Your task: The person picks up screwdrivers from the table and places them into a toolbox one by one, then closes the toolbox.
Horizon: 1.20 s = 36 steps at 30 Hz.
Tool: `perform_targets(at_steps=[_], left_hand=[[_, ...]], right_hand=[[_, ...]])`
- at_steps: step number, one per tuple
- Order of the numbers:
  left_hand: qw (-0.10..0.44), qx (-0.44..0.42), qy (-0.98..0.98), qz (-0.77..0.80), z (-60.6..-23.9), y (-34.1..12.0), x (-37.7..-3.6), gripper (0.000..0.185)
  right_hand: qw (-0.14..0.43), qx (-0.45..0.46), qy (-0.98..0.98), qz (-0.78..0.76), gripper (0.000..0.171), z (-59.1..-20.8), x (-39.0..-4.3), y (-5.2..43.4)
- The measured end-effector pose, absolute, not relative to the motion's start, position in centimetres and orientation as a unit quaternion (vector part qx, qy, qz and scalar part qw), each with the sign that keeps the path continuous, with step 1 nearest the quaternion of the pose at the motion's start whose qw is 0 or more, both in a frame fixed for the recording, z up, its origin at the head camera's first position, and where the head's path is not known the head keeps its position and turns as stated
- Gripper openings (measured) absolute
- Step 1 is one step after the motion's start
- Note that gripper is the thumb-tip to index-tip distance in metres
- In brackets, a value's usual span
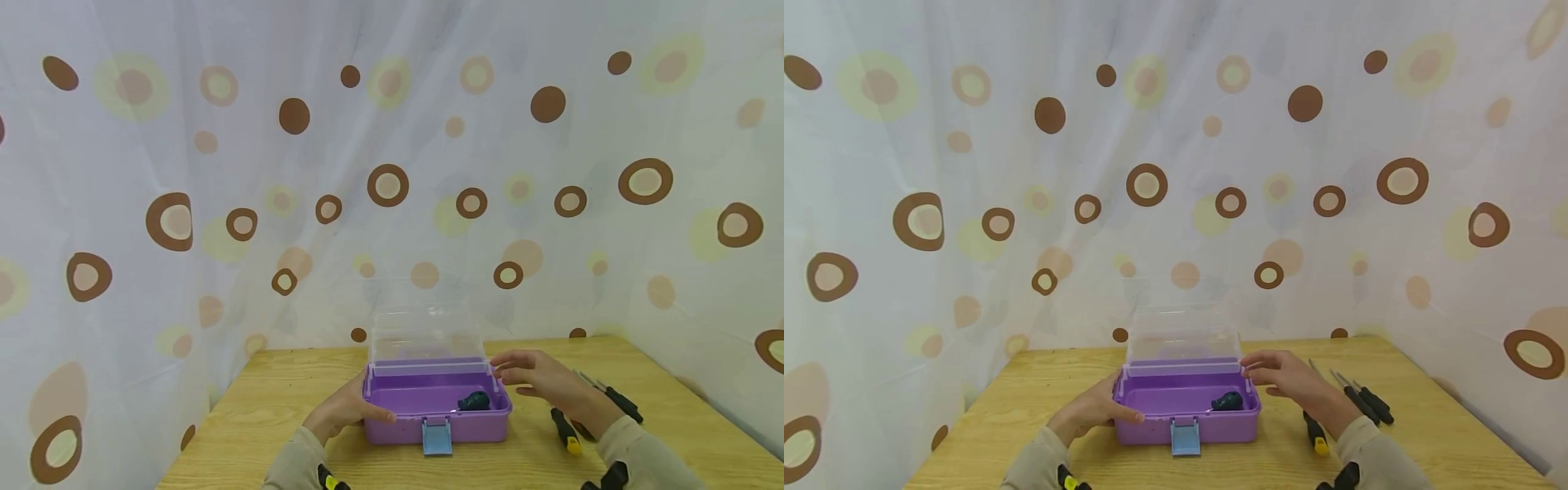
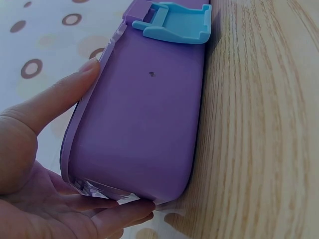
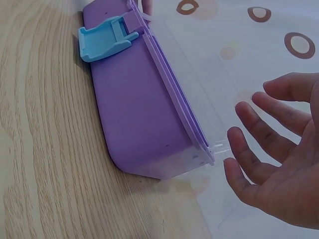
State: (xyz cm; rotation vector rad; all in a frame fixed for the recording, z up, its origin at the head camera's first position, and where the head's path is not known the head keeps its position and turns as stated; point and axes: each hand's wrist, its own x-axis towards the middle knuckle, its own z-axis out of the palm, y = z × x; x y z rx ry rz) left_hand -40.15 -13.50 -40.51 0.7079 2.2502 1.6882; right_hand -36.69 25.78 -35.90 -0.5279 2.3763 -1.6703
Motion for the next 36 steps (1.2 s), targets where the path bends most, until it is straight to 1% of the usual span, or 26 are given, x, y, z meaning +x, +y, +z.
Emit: perform_targets(at_steps=[15,36], left_hand=[[0.120,0.235,0.772,0.578,-40.5,-13.7,-40.2,0.119],[0.118,0.228,0.776,0.576,-40.5,-13.6,-40.0,0.120]], right_hand=[[0.096,-0.180,0.805,-0.557,0.051,-36.2,-36.1,27.2],[0.099,-0.174,0.815,-0.544,0.052,-37.7,-35.4,30.2]])
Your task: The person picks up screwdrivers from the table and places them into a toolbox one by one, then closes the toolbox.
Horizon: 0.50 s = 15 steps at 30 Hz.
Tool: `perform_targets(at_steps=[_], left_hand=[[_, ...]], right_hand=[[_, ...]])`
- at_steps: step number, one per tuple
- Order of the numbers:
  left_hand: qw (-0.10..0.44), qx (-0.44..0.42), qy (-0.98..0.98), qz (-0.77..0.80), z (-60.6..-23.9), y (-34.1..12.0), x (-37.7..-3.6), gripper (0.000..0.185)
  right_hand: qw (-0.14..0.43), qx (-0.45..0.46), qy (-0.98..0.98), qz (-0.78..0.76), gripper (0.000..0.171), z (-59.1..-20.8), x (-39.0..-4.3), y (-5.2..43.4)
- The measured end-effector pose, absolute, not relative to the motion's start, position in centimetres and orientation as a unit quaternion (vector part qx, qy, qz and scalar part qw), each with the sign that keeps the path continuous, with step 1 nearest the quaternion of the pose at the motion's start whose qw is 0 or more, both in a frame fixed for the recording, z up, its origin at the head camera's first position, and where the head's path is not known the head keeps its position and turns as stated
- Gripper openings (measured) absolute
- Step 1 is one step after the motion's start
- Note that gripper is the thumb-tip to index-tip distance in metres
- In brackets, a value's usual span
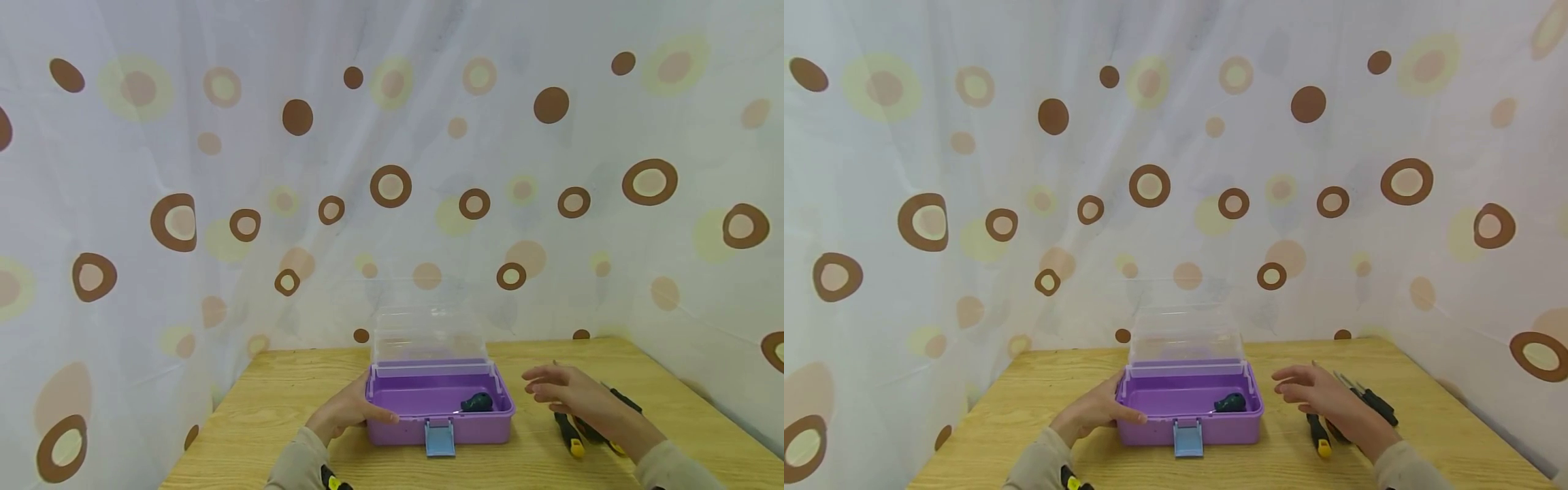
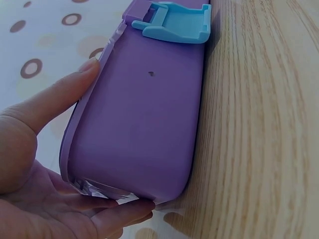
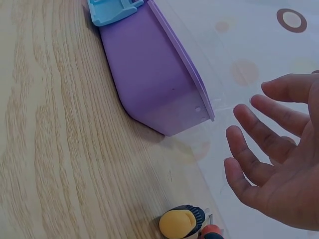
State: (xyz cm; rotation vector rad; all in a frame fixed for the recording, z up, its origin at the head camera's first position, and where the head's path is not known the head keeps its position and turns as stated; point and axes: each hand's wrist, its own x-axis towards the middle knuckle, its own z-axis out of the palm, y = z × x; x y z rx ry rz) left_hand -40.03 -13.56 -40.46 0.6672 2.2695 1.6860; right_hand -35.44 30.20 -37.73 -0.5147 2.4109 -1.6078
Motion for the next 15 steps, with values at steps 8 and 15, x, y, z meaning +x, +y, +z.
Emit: perform_targets(at_steps=[8,15], left_hand=[[0.117,0.228,0.775,0.578,-40.5,-13.6,-40.1,0.120],[0.115,0.228,0.776,0.577,-40.5,-13.6,-40.0,0.119]], right_hand=[[0.087,-0.156,0.827,-0.532,0.051,-38.3,-35.2,31.2],[0.085,-0.139,0.832,-0.531,0.048,-39.0,-34.9,32.0]])
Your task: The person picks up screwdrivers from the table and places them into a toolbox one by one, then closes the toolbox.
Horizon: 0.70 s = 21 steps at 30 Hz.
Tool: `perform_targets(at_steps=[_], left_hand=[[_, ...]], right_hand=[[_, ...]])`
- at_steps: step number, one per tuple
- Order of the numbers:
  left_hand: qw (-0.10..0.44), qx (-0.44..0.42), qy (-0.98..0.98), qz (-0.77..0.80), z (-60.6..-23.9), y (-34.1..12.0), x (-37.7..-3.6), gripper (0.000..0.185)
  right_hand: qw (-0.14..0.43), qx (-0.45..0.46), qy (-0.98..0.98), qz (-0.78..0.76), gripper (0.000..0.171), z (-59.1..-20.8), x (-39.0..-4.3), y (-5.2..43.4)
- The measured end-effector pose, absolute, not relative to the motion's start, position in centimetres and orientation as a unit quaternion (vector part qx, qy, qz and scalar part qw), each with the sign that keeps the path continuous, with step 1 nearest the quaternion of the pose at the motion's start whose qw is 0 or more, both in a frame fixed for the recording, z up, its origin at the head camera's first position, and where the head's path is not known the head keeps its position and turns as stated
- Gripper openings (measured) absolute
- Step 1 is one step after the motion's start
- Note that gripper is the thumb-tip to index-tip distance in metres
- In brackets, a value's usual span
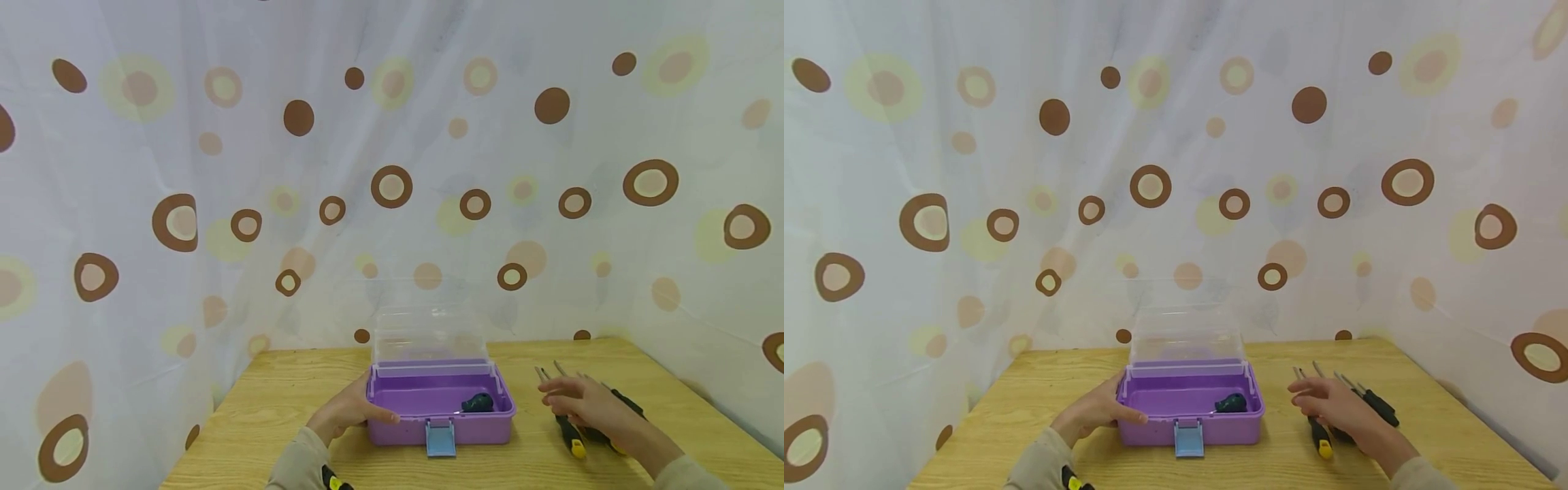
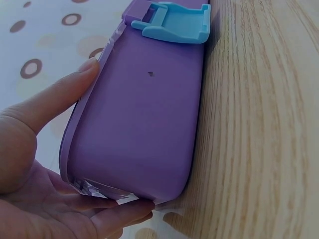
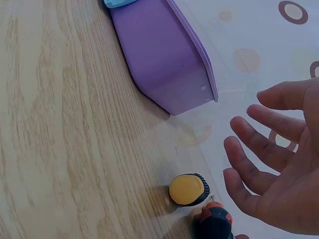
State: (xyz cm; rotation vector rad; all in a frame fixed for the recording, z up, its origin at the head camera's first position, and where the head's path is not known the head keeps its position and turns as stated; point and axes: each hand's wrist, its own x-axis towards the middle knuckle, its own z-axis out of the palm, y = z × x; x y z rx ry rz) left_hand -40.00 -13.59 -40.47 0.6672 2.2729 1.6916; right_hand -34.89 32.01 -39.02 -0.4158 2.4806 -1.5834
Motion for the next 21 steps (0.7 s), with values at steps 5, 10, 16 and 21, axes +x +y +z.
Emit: perform_targets(at_steps=[5,10,16,21], left_hand=[[0.116,0.230,0.775,0.577,-40.5,-13.5,-40.0,0.119],[0.112,0.232,0.776,0.575,-40.4,-13.4,-40.1,0.119],[0.108,0.235,0.779,0.572,-40.4,-13.5,-40.0,0.117],[0.109,0.231,0.779,0.572,-40.5,-13.5,-40.0,0.119]], right_hand=[[0.051,-0.120,0.866,-0.483,0.044,-39.4,-34.7,31.9],[0.008,-0.107,0.908,-0.404,0.045,-39.9,-34.5,31.5],[-0.013,-0.093,0.934,-0.344,0.045,-40.4,-34.4,31.8],[-0.041,-0.099,0.950,-0.293,0.046,-40.8,-34.1,32.1]])
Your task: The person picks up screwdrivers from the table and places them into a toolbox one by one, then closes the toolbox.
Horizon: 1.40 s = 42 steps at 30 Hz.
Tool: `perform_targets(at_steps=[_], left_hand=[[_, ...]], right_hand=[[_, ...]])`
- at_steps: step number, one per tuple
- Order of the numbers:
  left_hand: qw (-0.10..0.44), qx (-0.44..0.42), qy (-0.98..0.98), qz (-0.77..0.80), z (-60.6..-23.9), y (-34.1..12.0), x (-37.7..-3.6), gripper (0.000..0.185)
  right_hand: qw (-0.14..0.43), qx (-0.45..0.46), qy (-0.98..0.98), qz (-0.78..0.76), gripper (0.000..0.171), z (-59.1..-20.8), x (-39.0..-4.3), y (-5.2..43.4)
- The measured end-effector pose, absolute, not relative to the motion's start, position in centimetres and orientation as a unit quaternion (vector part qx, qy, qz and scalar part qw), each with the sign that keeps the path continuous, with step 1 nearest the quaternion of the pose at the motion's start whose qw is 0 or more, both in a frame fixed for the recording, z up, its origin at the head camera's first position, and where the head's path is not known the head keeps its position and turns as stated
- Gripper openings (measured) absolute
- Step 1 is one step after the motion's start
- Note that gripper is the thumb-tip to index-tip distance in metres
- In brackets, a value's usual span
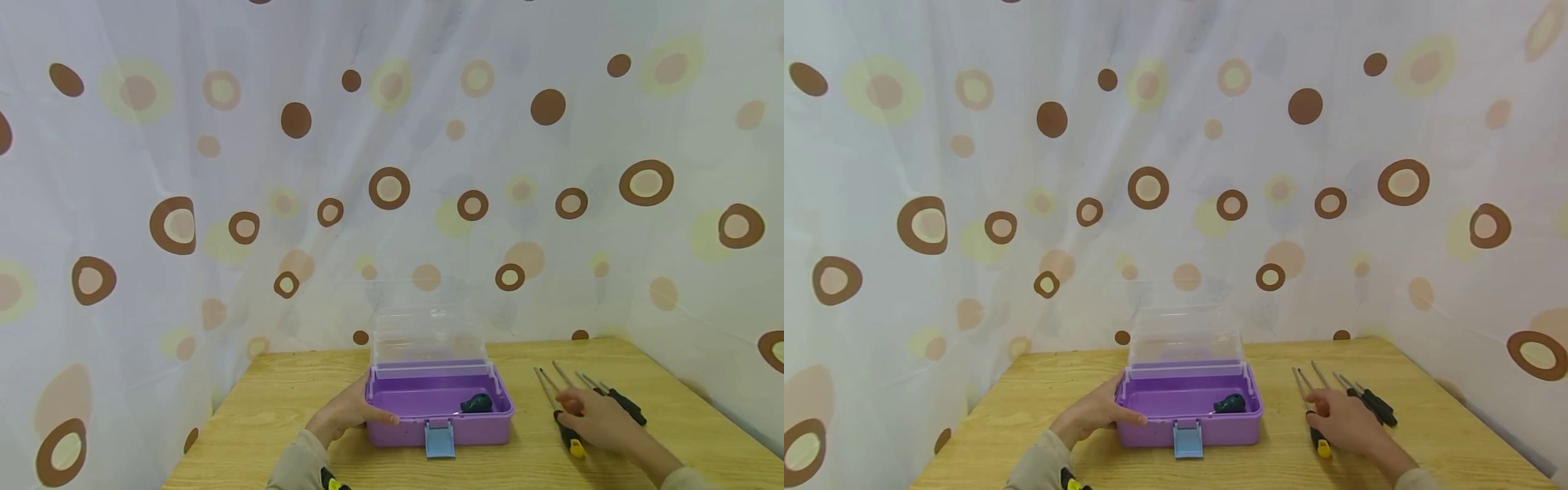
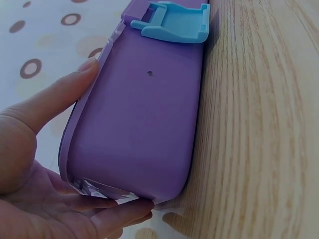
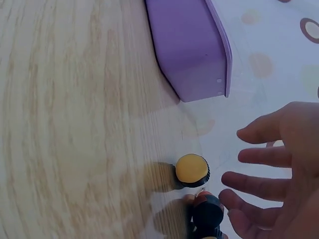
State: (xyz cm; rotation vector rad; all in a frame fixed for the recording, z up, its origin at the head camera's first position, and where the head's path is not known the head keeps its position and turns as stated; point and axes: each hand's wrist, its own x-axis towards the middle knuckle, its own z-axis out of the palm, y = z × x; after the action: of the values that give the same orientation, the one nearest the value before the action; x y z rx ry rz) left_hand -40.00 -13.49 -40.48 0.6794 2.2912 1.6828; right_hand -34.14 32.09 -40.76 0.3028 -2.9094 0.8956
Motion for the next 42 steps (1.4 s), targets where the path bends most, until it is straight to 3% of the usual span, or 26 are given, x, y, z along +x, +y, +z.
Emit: perform_targets(at_steps=[6,14,27,36,42], left_hand=[[0.109,0.229,0.779,0.573,-40.6,-13.5,-40.0,0.118],[0.110,0.234,0.779,0.572,-40.6,-13.4,-40.0,0.117],[0.113,0.244,0.770,0.579,-40.5,-13.3,-40.1,0.116],[0.114,0.238,0.775,0.575,-40.5,-13.3,-40.0,0.117],[0.113,0.240,0.777,0.571,-40.4,-13.4,-39.9,0.116]], right_hand=[[0.049,0.079,-0.963,0.252,0.051,-41.3,-33.6,31.9],[0.024,0.069,-0.976,0.206,0.039,-41.6,-33.1,31.1],[0.018,0.043,-0.986,0.160,0.054,-41.5,-32.7,30.1],[0.029,0.050,-0.987,0.152,0.046,-42.2,-33.5,30.2],[0.036,0.060,-0.987,0.144,0.023,-42.3,-33.8,29.9]])
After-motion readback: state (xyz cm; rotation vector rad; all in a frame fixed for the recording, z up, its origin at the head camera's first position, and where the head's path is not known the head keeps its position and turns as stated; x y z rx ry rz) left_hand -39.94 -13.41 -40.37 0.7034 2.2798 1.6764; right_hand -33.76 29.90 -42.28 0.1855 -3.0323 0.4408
